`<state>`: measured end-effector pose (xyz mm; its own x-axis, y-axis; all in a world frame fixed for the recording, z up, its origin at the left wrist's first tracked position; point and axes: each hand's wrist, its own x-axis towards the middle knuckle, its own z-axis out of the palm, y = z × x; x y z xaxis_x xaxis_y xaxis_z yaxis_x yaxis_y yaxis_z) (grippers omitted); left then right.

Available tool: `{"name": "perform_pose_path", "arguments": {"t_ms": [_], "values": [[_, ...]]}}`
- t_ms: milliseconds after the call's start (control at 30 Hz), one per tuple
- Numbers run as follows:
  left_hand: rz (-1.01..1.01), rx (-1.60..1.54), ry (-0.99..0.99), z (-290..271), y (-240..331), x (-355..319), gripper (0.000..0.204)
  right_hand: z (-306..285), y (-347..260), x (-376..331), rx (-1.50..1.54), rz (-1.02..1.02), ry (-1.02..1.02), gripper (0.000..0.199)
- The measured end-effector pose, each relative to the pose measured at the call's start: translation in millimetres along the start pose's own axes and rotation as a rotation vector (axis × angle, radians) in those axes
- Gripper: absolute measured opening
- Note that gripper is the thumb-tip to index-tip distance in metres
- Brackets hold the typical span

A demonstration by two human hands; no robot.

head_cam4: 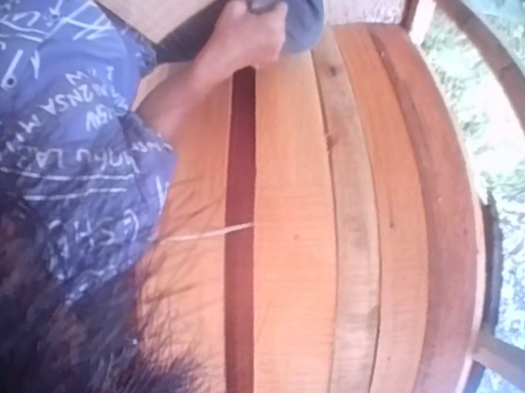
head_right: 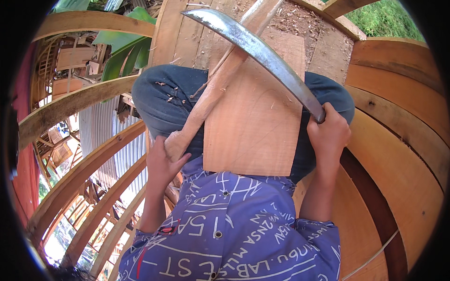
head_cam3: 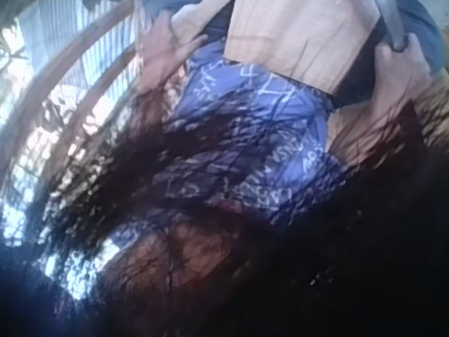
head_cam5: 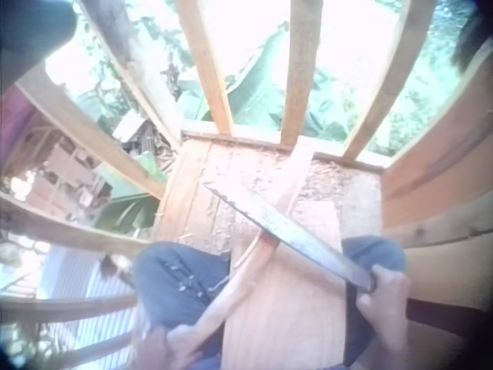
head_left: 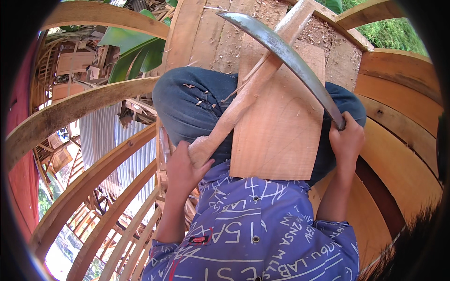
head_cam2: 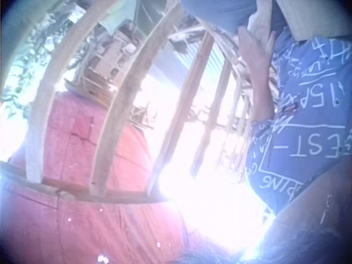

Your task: The person sits cross-legged on a wooden platform and uses a large curved blade to shave and shape a thin piece of wood held between their legs. They repeatedly strike the wood with the blade to remove thin layers, creating wood shavings.

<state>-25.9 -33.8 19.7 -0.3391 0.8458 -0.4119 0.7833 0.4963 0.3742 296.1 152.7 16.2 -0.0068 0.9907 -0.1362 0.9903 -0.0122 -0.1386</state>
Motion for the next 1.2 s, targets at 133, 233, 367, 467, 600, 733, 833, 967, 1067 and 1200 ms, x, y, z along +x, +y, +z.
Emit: {"name": "perform_pose_path", "arguments": {"t_ms": [133, 233, 367, 467, 600, 733, 833, 967, 1067, 1200], "values": [[-0.022, -0.069, 0.026, 4.6, -2.5, -0.9, 0.056, 0.1, 0.5, 0.0, 0.021, -0.023, 0.017, 0.015], [0.004, -0.069, 0.08, 5.6, -0.6, -0.4, 0.055, -1.6, 1.3, -0.6, 0.046, -0.025, 0.011, 0.014], [0.025, -0.071, 0.117, 6.9, -0.4, 1.2, 0.051, -4.1, -0.5, -2.1, 0.084, -0.052, 0.019, 0.013], [0.018, -0.068, 0.13, 7.4, 1.3, 3.2, 0.048, -4.2, -1.5, -2.5, 0.089, -0.058, 0.015, 0.014], [0.036, -0.104, 0.132, 4.5, 1.5, 6.1, 0.044, -7.2, -6.2, -1.6, 0.098, -0.084, 0.012, 0.013], [0.083, -0.136, 0.141, 8.0, -7.9, 7.7, 0.04, -11.2, -11.5, 0.6, 0.128, -0.098, 0.004, 0.011], [0.096, -0.241, 0.127, 7.5, -16.6, 5.3, 0.045, -17.0, -18.3, 3.7, 0.179, -0.097, 0.006, 0.011], [0.047, -0.174, 0.205, 12.2, -29.0, -9.4, 0.053, -22.2, -25.5, 10.7, 0.205, -0.042, -0.016, 0.011], [-0.047, -0.091, 0.254, 7.8, -39.9, -23.8, 0.055, -27.6, -37.0, 20.2, 0.211, 0.035, -0.086, 0.013], [-0.06, -0.015, 0.265, -4.4, -35.2, -34.0, 0.051, -25.3, -35.5, 19.4, 0.182, -0.001, -0.113, 0.014]]}}
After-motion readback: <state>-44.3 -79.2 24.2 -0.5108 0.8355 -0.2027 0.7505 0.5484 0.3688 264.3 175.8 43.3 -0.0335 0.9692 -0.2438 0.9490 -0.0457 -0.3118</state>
